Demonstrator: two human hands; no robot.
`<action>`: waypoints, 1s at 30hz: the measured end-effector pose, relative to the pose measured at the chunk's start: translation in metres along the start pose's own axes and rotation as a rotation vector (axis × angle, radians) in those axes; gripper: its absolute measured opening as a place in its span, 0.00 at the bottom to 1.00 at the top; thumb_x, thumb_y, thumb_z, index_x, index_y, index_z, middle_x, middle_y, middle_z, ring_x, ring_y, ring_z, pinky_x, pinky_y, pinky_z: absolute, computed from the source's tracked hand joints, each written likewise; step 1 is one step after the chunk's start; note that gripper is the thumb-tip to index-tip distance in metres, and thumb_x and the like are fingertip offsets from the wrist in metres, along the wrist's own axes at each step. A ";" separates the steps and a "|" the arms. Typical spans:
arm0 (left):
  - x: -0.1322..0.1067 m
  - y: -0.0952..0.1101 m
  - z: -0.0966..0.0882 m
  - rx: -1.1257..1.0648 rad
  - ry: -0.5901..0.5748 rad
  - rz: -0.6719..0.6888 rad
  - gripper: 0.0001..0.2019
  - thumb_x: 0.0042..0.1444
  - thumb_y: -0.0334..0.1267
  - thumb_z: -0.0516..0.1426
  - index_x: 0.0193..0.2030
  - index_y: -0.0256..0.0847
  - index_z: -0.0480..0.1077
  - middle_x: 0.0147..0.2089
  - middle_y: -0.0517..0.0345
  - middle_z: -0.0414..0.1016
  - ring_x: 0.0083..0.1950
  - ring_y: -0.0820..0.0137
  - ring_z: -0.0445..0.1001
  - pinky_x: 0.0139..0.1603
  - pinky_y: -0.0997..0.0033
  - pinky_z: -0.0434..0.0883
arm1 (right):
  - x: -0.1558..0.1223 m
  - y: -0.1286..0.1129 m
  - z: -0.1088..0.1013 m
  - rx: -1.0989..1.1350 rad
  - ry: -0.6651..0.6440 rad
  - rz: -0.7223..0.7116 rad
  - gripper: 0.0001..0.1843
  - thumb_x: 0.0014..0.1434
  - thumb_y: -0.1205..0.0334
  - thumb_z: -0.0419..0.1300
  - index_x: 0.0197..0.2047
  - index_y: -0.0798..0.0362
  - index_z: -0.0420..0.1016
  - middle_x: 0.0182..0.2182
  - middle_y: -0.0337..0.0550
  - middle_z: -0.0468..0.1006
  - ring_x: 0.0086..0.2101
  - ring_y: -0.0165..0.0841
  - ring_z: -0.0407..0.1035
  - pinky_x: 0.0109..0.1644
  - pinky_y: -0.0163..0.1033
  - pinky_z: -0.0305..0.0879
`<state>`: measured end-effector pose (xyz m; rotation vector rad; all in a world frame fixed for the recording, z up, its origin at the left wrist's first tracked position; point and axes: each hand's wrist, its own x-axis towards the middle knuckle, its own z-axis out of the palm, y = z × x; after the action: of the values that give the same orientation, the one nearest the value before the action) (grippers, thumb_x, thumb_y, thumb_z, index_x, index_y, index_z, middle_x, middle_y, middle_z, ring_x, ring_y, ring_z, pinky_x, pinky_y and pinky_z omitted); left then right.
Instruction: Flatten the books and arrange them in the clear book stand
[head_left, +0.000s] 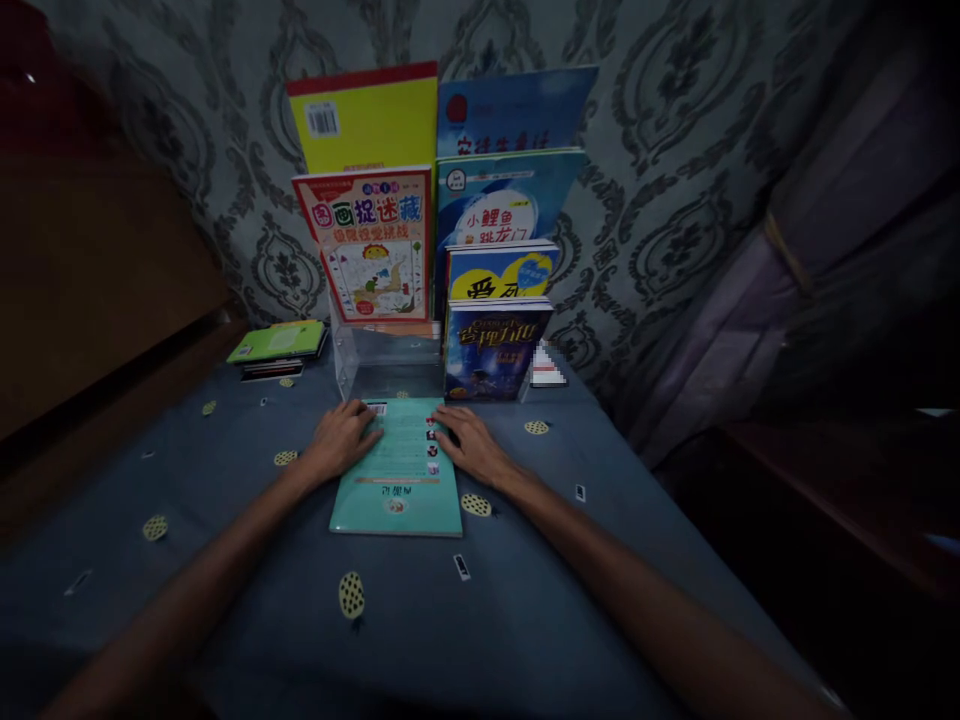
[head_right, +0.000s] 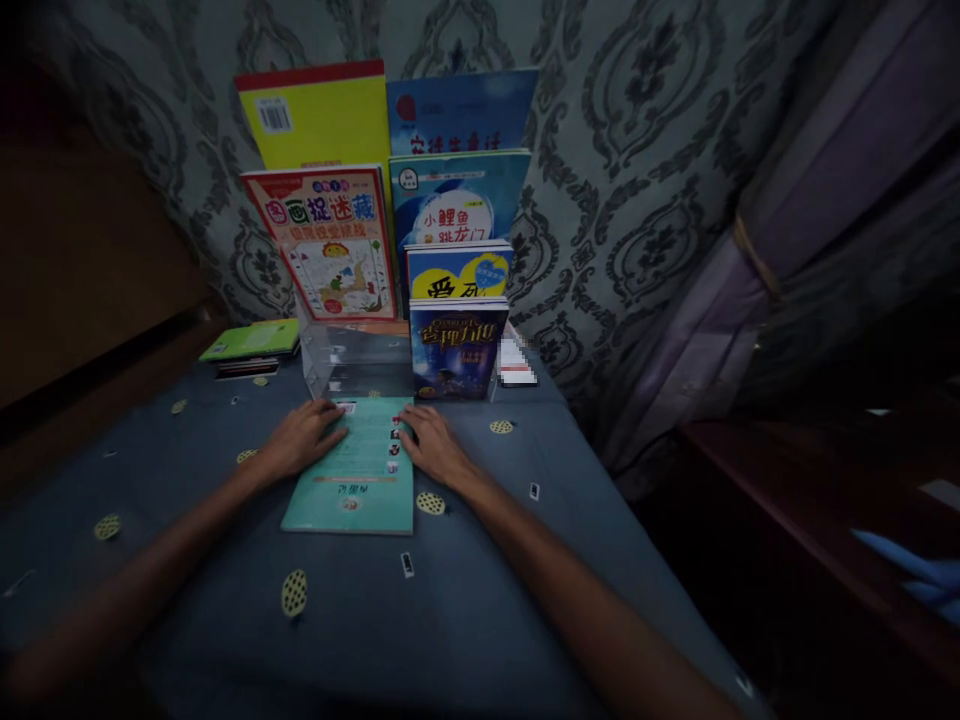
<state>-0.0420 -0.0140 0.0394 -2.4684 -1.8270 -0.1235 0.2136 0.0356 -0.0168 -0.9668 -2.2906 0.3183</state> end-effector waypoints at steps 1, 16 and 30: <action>0.003 -0.007 0.003 -0.042 0.001 0.010 0.21 0.68 0.45 0.46 0.61 0.38 0.68 0.59 0.45 0.69 0.59 0.58 0.69 0.59 0.58 0.68 | 0.000 0.001 0.001 -0.002 0.004 0.001 0.21 0.65 0.60 0.54 0.57 0.57 0.75 0.57 0.58 0.75 0.58 0.46 0.68 0.63 0.55 0.63; -0.070 -0.015 0.000 -0.311 -0.008 0.091 0.24 0.69 0.45 0.44 0.66 0.36 0.65 0.67 0.47 0.66 0.66 0.60 0.66 0.66 0.58 0.64 | -0.003 -0.006 0.002 -0.076 -0.071 0.060 0.24 0.67 0.58 0.50 0.61 0.56 0.72 0.62 0.55 0.70 0.62 0.50 0.62 0.64 0.60 0.58; -0.120 -0.002 0.005 -0.293 -0.005 0.105 0.25 0.70 0.46 0.44 0.70 0.41 0.58 0.71 0.49 0.60 0.71 0.59 0.61 0.69 0.54 0.62 | -0.059 -0.056 -0.015 0.037 -0.223 -0.075 0.24 0.69 0.56 0.50 0.66 0.47 0.66 0.66 0.48 0.64 0.67 0.44 0.53 0.70 0.62 0.49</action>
<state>-0.0783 -0.1269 0.0215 -2.7522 -1.7888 -0.4076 0.2229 -0.0460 -0.0073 -0.8609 -2.5063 0.4544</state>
